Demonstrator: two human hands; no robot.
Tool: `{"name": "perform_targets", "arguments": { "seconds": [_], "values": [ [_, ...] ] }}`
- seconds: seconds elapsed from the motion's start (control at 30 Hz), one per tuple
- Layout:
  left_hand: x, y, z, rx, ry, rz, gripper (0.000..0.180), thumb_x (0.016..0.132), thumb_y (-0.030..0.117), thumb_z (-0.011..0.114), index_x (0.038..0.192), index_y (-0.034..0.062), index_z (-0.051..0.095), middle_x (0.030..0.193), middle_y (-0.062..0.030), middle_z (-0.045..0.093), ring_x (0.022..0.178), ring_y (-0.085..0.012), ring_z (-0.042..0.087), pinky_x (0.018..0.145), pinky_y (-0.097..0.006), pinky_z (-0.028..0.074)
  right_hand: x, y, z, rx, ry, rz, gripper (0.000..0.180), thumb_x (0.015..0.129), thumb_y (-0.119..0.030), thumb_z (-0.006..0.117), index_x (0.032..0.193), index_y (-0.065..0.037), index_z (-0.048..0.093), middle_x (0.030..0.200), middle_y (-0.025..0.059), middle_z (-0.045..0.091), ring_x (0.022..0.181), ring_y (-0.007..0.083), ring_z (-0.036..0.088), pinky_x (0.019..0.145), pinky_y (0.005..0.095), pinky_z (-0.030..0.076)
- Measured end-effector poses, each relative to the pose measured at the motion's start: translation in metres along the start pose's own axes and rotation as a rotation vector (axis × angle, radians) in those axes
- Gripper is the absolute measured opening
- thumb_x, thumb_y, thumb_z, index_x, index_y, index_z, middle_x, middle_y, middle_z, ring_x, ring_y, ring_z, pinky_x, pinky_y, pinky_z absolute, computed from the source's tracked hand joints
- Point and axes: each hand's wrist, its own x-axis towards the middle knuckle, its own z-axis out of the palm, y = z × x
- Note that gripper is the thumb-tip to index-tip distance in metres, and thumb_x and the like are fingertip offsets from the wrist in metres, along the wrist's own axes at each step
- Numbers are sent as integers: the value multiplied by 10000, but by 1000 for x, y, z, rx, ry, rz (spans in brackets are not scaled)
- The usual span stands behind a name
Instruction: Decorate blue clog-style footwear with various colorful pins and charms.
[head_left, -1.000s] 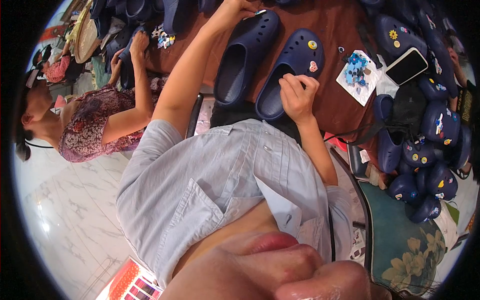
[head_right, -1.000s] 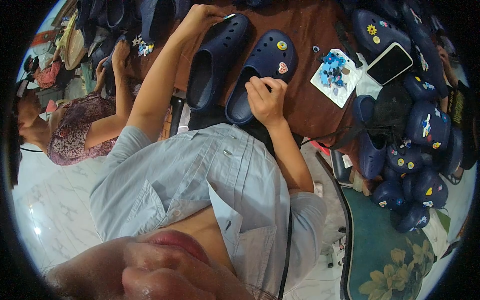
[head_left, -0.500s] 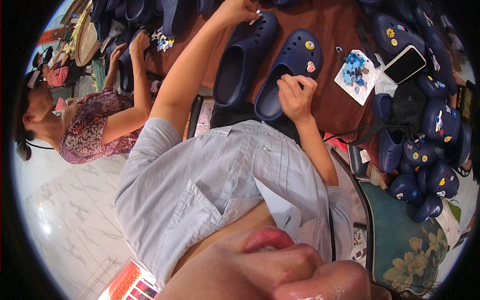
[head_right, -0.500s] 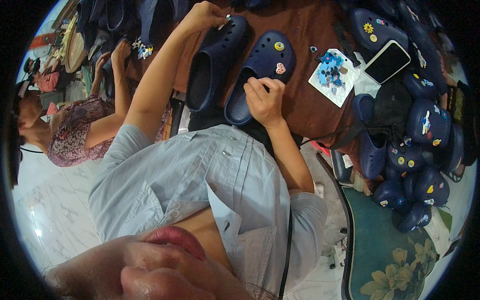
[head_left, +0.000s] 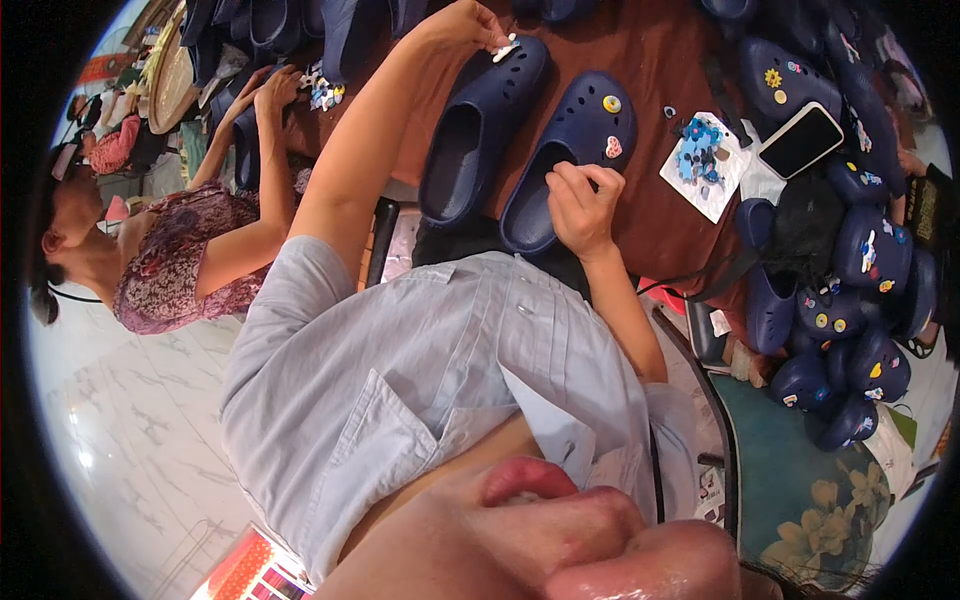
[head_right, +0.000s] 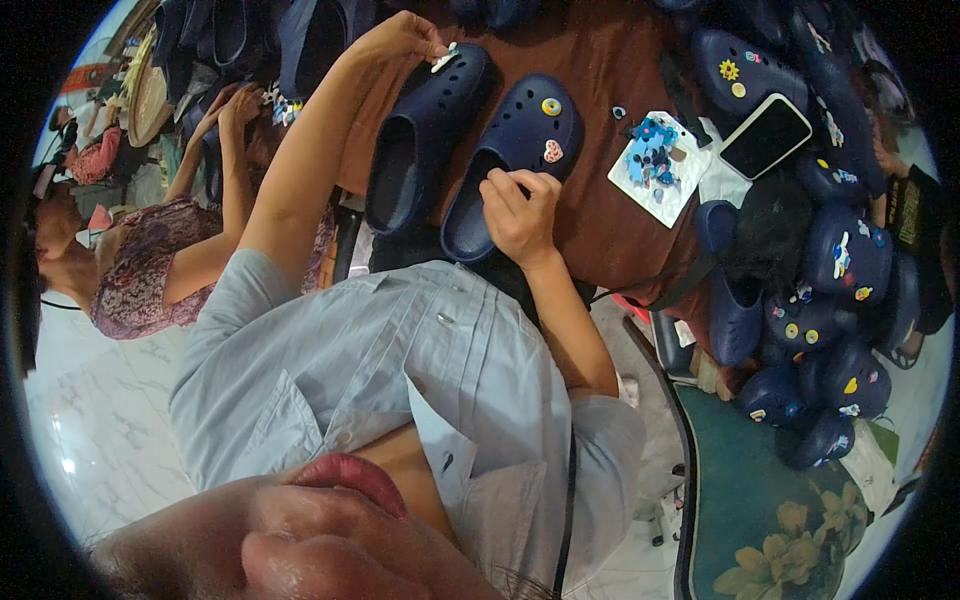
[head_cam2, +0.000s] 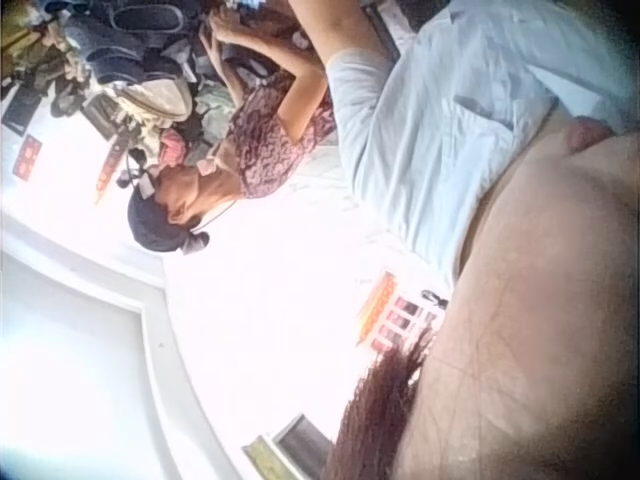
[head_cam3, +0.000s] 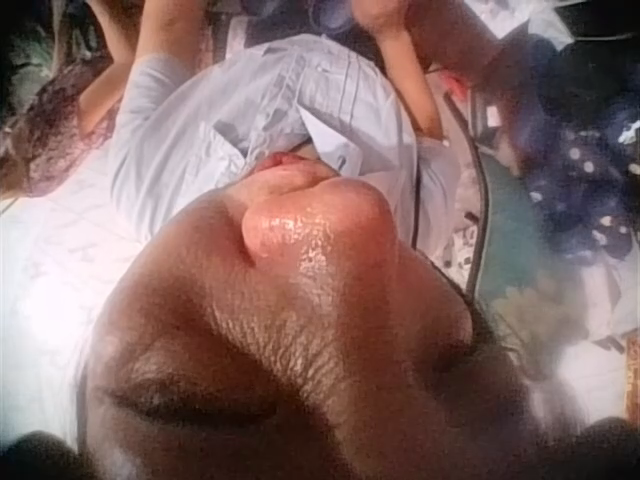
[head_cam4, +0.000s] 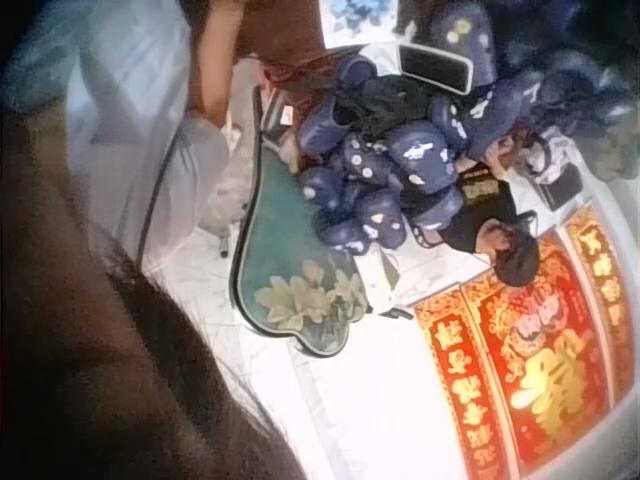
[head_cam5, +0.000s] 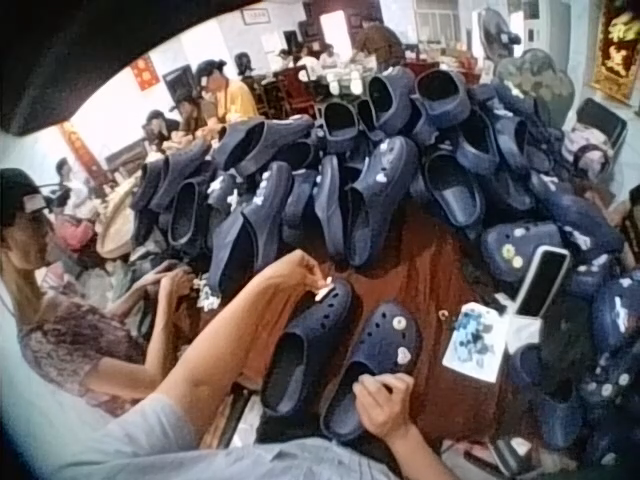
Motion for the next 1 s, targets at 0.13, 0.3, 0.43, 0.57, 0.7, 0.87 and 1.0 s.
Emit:
{"name": "perform_targets", "arguments": {
  "seconds": [0.13, 0.3, 0.43, 0.57, 0.7, 0.87, 1.0],
  "values": [
    [0, -13, 1, -66, 6, 46, 247, 813, 253, 838, 805, 32, 726, 732, -34, 689, 696, -130, 615, 678, -297, 493, 3, -2, 1, 21, 0, -7, 213, 730, -72, 694, 942, -86, 690, 1059, -6, 661, 997, 197, 532, 844, 395, 372],
    [2, -4, 4, 100, 77, -62, 306, 781, 297, 862, 796, 19, 734, 707, -55, 683, 678, -152, 617, 660, -310, 491, 1, -2, 2, 19, 1, -2, 214, 727, -67, 694, 940, -84, 692, 1061, -3, 661, 988, 197, 531, 840, 395, 372],
    [8, 3, 3, 333, 116, -129, 460, 668, 371, 914, 868, -13, 755, 752, -117, 715, 722, -225, 680, 683, -352, 527, 2, -4, 2, 24, 5, 10, 210, 727, -64, 688, 936, -83, 695, 1051, -5, 662, 984, 195, 529, 840, 394, 371],
    [15, 28, -4, 370, -46, -207, 552, 609, 401, 930, 928, -19, 765, 824, -156, 745, 788, -268, 723, 724, -375, 553, 1, -4, 3, 26, 10, 23, 214, 726, -69, 688, 939, -81, 702, 1049, -4, 666, 985, 198, 528, 840, 393, 372],
    [19, 39, 0, 493, 7, -133, 431, 653, 399, 891, 841, 30, 772, 731, -96, 731, 722, -241, 717, 670, -374, 555, 0, -4, 3, 51, 2, 30, 223, 721, -66, 691, 943, -84, 708, 1068, -2, 667, 986, 201, 529, 840, 392, 374],
    [26, 39, 1, 628, -147, -282, 426, 660, 419, 879, 879, 68, 783, 765, -70, 744, 748, -236, 729, 690, -375, 577, 1, -5, 5, 70, 16, 25, 226, 717, -56, 695, 942, -73, 712, 1079, 8, 670, 984, 204, 532, 839, 397, 374],
    [17, 50, 6, 580, -39, -321, 426, 648, 394, 883, 938, 98, 783, 842, -74, 756, 856, -254, 739, 742, -401, 584, 0, -3, 7, 53, 16, 14, 224, 716, -55, 696, 940, -67, 709, 1073, 15, 670, 980, 206, 534, 841, 398, 369]
  ]
}}
